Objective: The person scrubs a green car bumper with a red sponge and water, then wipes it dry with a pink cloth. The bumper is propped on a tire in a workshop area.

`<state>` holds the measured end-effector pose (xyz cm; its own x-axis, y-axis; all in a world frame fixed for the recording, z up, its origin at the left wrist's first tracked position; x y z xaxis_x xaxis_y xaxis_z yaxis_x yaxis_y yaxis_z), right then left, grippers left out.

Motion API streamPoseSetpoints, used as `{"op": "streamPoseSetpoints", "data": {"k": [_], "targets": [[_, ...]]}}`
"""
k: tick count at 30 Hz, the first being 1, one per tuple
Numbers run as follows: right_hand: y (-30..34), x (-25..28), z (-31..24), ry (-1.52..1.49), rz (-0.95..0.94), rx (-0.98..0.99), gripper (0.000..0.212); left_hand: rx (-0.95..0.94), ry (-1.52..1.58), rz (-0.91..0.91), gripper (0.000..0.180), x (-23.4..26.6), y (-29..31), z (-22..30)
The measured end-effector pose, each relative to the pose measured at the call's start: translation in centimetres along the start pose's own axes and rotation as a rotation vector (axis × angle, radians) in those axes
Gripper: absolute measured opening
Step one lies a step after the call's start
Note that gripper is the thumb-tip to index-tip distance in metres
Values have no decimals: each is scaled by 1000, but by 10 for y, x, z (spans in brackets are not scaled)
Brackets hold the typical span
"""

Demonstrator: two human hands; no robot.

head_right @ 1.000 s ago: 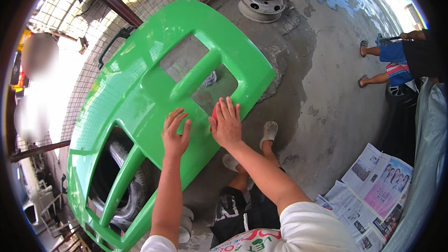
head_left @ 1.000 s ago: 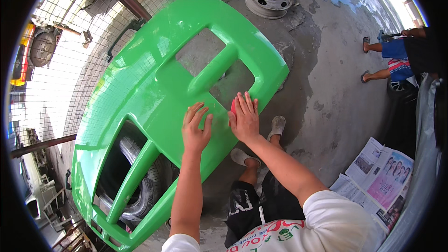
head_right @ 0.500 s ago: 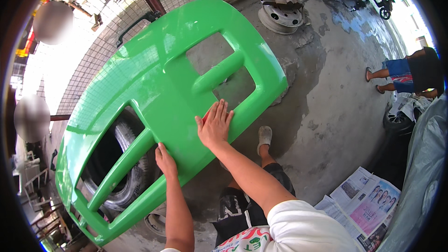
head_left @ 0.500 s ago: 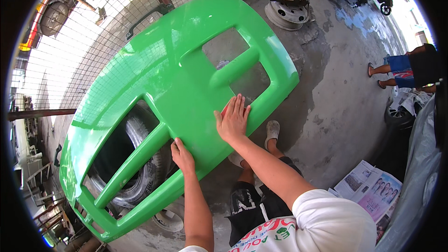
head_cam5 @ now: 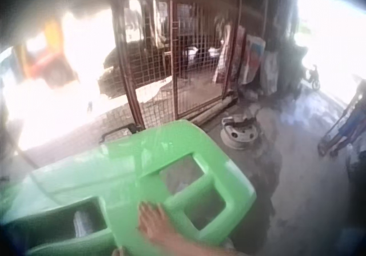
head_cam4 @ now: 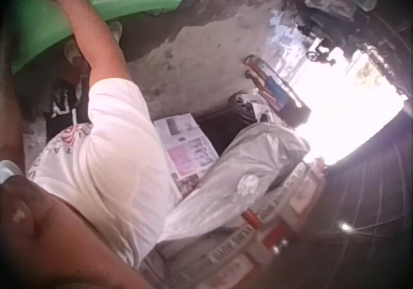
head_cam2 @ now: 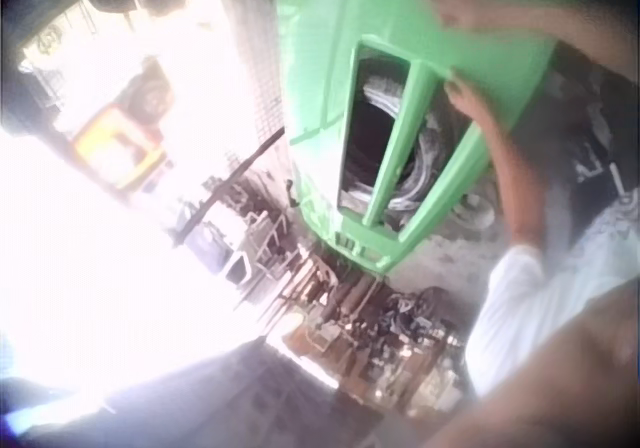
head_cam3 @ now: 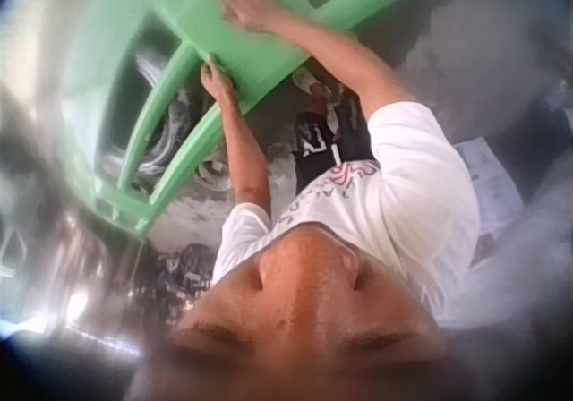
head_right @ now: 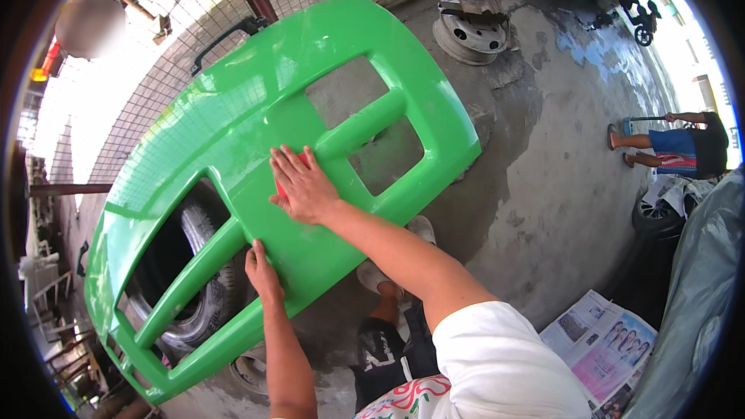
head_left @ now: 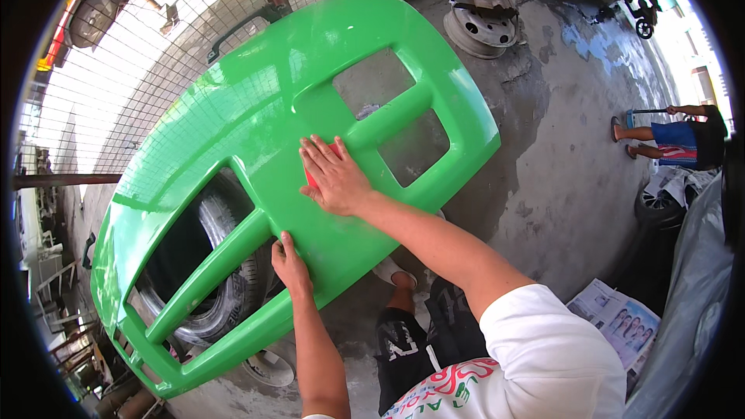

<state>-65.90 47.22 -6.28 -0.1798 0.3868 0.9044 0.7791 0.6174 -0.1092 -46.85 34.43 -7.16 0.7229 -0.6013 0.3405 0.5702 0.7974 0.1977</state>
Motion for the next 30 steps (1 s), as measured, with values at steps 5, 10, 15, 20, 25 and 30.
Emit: {"op": "streamPoseSetpoints", "data": {"k": [5, 10, 15, 20, 25, 30], "targets": [[-23, 22, 113, 92, 66, 45, 54, 27, -1, -6, 48, 17, -2, 3], [-41, 32, 201, 171, 197, -240, 43, 22, -27, 2, 45, 1, -4, 4], [-29, 8, 124, 82, 64, 66, 54, 72, -24, 23, 43, 9, -2, -2], [-27, 48, 249, 252, 60, -155, 72, 22, 33, 105, 43, -6, -5, -1], [-2, 6, 93, 49, -67, -11, 81, 62, 12, 42, 38, 7, -2, -14], [-109, 5, 40, -30, 64, -335, 81, -39, -39, 75, 43, 1, -8, 9]]}}
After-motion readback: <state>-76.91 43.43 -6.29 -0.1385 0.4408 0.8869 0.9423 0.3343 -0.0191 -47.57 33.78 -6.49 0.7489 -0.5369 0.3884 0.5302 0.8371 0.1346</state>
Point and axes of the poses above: each hand's wrist, its own y-axis away from the middle knuckle, its own x-axis out of the back of the hand, z = x × y, the point moved 2 cm from there along -y, towards the middle knuckle, and after that the axes turned 10 degrees about -x, right-handed, at the moved point
